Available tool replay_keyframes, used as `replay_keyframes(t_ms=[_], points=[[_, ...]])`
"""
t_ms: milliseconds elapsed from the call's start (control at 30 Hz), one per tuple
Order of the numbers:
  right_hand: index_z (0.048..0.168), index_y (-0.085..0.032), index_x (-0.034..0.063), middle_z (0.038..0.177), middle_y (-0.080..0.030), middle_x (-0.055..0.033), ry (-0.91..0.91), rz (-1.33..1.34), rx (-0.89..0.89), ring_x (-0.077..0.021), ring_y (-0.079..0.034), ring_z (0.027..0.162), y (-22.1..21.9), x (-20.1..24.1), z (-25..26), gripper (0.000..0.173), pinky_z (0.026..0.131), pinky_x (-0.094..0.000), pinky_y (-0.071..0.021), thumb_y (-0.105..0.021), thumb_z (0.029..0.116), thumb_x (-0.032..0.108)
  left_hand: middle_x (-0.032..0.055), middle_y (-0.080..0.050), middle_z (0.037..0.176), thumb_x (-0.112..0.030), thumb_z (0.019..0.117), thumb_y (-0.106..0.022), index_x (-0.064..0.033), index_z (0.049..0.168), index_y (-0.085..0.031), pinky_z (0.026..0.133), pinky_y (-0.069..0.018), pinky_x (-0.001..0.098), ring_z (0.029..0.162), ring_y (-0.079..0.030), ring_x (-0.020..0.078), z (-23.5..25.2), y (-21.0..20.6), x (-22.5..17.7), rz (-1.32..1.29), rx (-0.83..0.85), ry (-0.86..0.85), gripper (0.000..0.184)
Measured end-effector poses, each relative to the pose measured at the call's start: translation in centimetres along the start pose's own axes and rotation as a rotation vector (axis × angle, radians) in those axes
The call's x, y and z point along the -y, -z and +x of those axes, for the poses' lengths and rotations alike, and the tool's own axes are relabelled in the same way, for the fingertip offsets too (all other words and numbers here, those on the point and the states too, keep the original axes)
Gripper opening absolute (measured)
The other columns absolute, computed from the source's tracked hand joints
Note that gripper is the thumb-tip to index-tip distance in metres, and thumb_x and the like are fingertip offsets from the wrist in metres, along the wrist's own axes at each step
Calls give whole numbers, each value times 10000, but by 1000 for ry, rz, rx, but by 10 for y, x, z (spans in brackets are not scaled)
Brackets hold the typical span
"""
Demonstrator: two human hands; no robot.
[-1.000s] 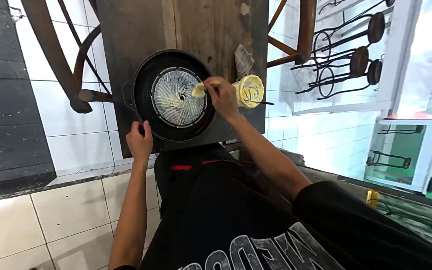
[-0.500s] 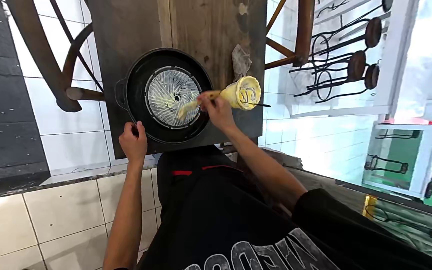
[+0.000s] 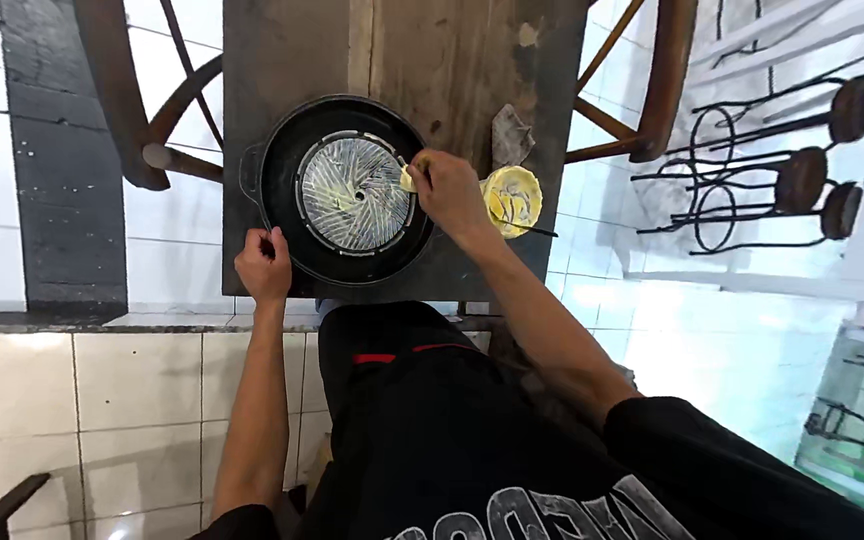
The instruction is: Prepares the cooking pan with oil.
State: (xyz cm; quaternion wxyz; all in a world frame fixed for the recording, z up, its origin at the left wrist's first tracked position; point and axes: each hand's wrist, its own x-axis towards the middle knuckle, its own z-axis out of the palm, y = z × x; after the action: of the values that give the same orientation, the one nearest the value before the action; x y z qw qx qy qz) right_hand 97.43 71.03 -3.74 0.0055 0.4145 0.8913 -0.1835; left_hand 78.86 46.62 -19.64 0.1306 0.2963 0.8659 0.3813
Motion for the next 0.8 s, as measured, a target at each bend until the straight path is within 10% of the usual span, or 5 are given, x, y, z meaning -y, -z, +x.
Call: replay_keyframes(t_ms=[167,367,600,800], points=[[1146,-682,34,1066,-709,-179,176,-23,116,-342,-693,1036,7,36,68,324,928,-525,-543,-506,1070,294,106,-657,755,-373,1050,-526,-30,994,-667,626,-526,416,658,-640,200,-1,-3,6,-43,-30,-20,375],[1087,-732,73,987,-730,-57,612,337,-40,-143,-698,907,-50,40,95,254,875,-335,-571,-539,1057,236,69,-642,733,-390,1047,-523,-62,957,-663,627,-516,402,660,-630,170,0,-5,8,-60,-31,4,368],[1167,-705,9,873,-735,-74,66,989,25,-175,-720,757,-72,21,45,308,745,-390,-635,-506,1082,229,61,-610,681,-373,1054,-506,-66,946,-649,569,-492,419,598,-601,189,0,-2,6,-47,3,-13,355],[1046,-738,20,760,-727,-58,-396,961,149,-147,-699,632,-76,48,13,339,641,-347,-625,-546,1065,300,100,-636,712,-368,1054,-504,-33,1015,-666,595,-518,464,628,-631,237,1,1,3,-19,37,22,374]])
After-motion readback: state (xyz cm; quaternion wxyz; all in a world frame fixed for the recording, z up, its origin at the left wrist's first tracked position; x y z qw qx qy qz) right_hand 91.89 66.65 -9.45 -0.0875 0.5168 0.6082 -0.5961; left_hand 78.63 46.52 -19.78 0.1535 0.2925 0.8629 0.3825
